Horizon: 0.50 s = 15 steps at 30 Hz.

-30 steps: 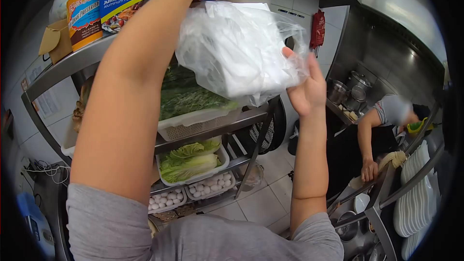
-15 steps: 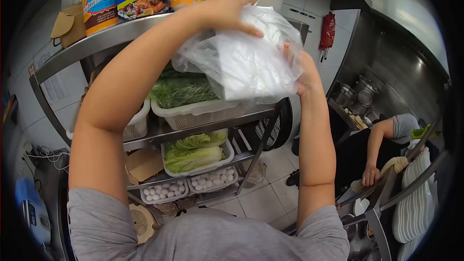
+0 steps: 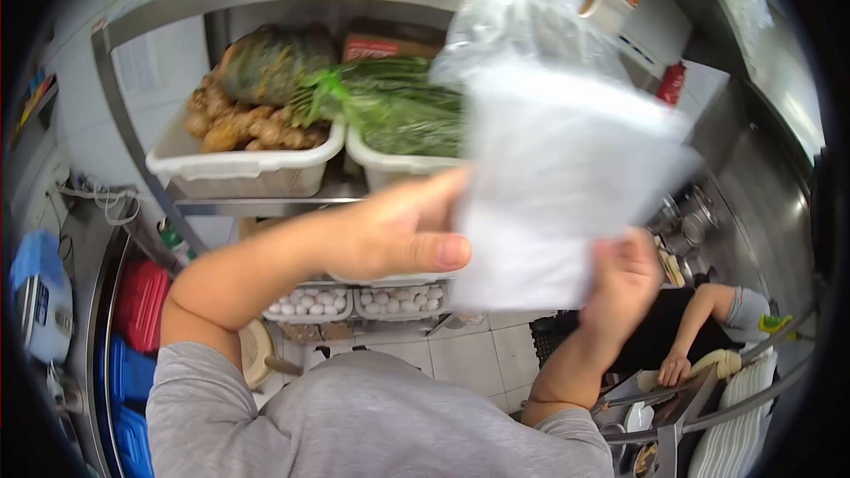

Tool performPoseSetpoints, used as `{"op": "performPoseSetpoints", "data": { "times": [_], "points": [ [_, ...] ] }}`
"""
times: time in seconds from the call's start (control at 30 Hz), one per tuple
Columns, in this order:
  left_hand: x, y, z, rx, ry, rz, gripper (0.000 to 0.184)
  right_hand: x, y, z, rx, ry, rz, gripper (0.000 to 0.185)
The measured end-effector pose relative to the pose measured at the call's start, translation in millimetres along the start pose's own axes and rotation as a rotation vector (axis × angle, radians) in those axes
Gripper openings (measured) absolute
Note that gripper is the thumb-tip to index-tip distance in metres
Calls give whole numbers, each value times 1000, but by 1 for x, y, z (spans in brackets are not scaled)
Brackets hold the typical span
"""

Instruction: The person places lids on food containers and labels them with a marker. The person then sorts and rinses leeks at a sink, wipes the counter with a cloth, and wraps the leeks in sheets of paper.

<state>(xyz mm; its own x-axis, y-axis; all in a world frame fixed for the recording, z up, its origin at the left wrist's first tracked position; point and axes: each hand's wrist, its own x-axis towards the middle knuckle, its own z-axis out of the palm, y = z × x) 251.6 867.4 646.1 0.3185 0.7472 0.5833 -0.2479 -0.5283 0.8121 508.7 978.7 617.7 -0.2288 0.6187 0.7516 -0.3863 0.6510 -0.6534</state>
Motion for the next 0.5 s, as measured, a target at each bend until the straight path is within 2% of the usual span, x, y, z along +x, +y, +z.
{"op": "performPoseSetpoints", "data": {
  "times": [0.07,0.13,0.27,0.33,0.4,0.47,0.5],
  "points": [
    [-60,-13,-4,149,326,-300,45,-16,28,67,211,-54,384,26],
    [-111,-26,-5,166,692,-267,28,-36,46,124,258,-33,394,24],
    [-218,-20,-9,175,1095,-345,26,-89,85,201,223,-297,576,19],
    [-270,3,1,68,1288,-277,23,-115,87,249,302,-376,668,19],
    [-335,21,20,97,1326,-252,27,-146,83,300,354,-477,703,15],
    [-395,43,43,-104,1299,-108,35,-175,65,353,471,-481,808,10],
    [-421,51,57,-38,1364,-130,41,-195,62,379,496,-500,788,11]
  ]
}}
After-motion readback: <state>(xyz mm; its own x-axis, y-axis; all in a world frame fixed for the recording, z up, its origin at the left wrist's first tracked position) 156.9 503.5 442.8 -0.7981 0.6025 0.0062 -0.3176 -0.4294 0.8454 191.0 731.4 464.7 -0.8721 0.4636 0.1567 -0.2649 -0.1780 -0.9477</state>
